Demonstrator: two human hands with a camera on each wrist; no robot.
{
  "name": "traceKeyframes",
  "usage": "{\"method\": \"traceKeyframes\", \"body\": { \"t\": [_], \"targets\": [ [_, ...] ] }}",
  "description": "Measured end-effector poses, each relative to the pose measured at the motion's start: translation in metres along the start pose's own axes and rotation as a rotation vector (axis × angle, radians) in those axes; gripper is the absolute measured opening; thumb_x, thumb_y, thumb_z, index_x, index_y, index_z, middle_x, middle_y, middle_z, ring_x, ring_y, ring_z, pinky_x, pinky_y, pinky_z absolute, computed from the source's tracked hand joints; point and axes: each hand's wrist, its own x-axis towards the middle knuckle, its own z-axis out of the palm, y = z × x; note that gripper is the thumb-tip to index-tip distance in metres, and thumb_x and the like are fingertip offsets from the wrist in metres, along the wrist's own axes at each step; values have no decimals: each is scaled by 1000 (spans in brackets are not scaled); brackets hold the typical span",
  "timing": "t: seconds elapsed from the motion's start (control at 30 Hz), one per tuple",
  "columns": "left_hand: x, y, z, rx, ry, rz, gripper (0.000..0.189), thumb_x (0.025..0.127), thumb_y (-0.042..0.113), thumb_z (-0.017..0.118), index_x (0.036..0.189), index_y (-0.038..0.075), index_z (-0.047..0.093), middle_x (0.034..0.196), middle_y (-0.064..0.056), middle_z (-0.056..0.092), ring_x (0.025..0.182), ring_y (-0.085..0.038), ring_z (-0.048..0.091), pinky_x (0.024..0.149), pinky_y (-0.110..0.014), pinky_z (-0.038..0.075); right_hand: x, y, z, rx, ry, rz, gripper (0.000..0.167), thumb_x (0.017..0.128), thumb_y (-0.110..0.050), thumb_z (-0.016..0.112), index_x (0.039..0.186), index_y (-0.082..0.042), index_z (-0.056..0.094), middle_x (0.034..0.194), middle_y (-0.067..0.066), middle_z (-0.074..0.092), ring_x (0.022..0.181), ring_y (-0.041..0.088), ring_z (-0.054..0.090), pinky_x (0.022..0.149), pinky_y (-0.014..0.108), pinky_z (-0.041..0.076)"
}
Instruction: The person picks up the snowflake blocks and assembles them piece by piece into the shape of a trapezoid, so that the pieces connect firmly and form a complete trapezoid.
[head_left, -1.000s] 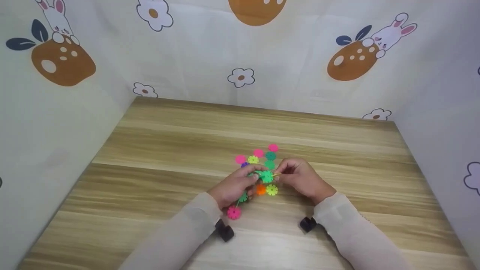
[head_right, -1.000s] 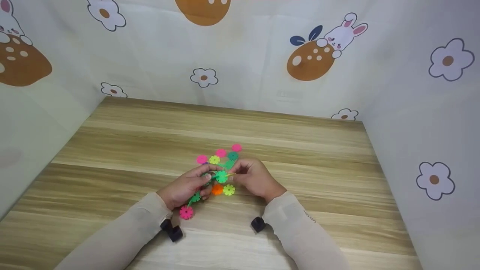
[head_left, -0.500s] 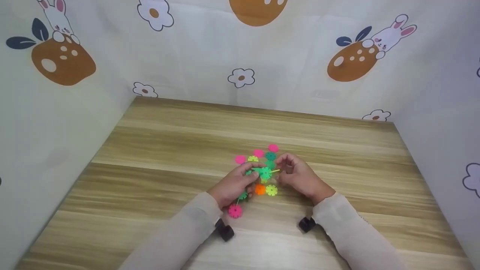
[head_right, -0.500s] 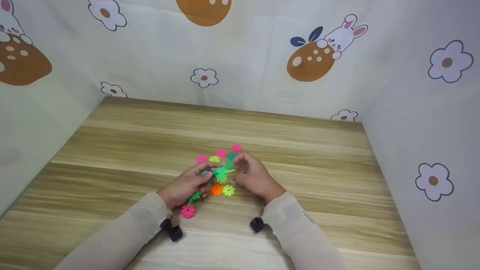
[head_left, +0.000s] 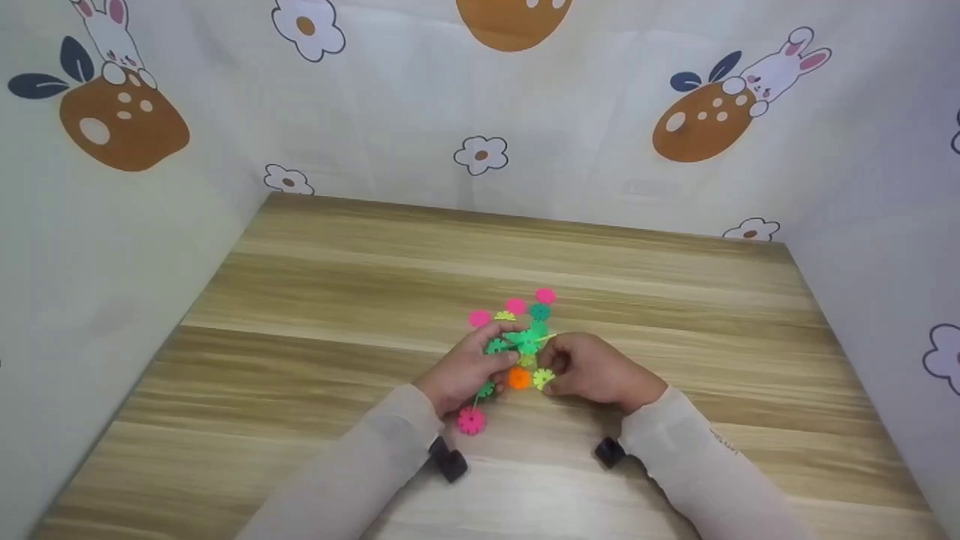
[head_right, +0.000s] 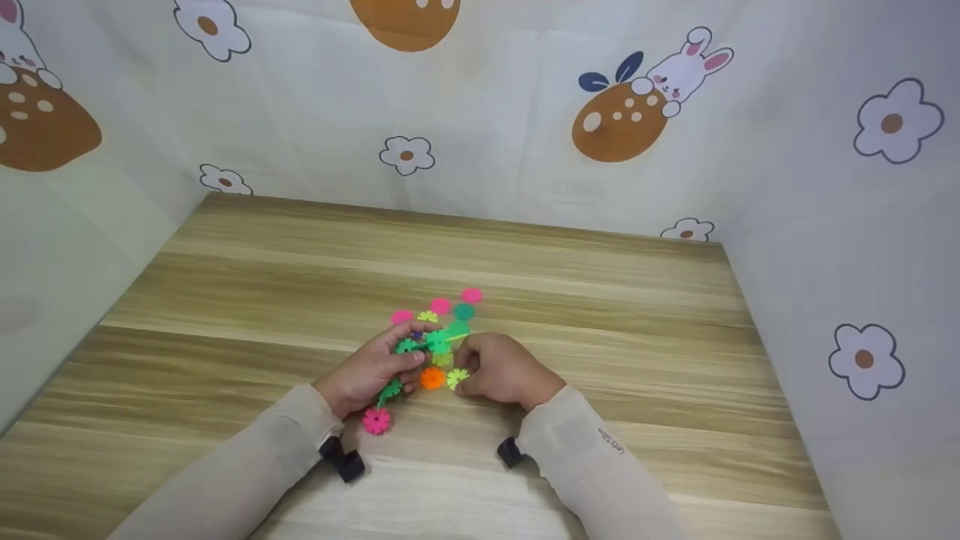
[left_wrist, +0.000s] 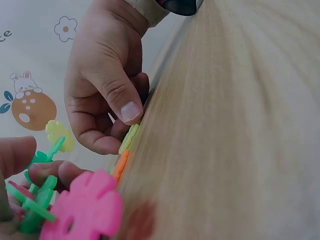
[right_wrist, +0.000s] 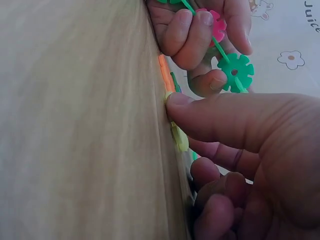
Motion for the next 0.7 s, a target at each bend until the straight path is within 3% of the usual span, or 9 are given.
{"method": "traceKeyframes", "body": {
  "t": [0.2, 0.37, 0.53, 0.7],
  "targets": [
    [1, 0, 0, -17, 3, -1, 45, 107, 12, 58, 151, 15, 51, 74, 3, 42, 64, -13, 42, 61, -24, 47, 1, 3, -3, 80, -15, -2, 22, 84, -8, 84, 96, -10, 66, 87, -2, 62, 80, 17, 56, 72, 29, 50],
    [1, 0, 0, -17, 21, -11, 40, 110, 16, 53, 150, 17, 52, 74, 2, 45, 65, -13, 44, 61, -24, 48, 4, 15, -7, 332, -28, 3, 18, 87, -3, 77, 99, -2, 64, 81, 1, 59, 70, 15, 55, 62, 22, 49],
    [1, 0, 0, -12, 29, -20, 38, 111, 18, 51, 150, 18, 53, 81, 1, 49, 66, -13, 46, 62, -24, 49, 7, 25, -8, 573, 47, 74, 21, 90, 0, 70, 109, 1, 61, 83, 4, 61, 70, 14, 67, 65, 25, 60],
    [-1, 2, 0, -4, 38, -28, 39, 112, 19, 50, 151, 18, 51, 86, 0, 51, 67, -13, 47, 62, -24, 50, 8, 28, -11, 741, 123, 100, 17, 94, 2, 66, 110, -1, 61, 85, 4, 60, 67, 14, 68, 63, 26, 62]
  ]
}}
